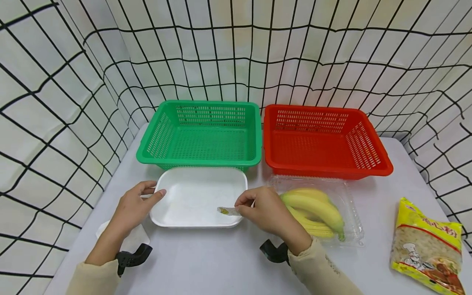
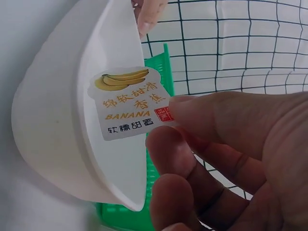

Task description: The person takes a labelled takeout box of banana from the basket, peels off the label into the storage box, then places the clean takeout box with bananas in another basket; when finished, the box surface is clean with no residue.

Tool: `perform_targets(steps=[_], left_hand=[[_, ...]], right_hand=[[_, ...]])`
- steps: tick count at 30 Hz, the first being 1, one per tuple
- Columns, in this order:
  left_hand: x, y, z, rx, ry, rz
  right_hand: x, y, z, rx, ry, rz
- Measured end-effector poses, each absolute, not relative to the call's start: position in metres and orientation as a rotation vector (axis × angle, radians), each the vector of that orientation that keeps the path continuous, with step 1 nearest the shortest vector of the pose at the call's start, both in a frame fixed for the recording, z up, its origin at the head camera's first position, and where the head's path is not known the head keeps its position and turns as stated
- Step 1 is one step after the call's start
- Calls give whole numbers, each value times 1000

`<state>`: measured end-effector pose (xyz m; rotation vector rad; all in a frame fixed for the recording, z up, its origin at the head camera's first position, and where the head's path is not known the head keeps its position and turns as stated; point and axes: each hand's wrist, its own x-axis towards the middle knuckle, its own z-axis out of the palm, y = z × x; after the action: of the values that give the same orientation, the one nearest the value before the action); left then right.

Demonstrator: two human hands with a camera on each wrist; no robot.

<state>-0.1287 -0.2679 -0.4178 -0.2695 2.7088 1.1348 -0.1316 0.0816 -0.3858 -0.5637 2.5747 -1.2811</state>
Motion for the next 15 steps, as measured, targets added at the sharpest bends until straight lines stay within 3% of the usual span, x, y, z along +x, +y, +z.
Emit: perform_targets(steps=[15], left_hand=[[-128, -267, -427, -258, 2714, 1214]], right_hand=[[-127, 62, -400, -572, 2657, -1210]])
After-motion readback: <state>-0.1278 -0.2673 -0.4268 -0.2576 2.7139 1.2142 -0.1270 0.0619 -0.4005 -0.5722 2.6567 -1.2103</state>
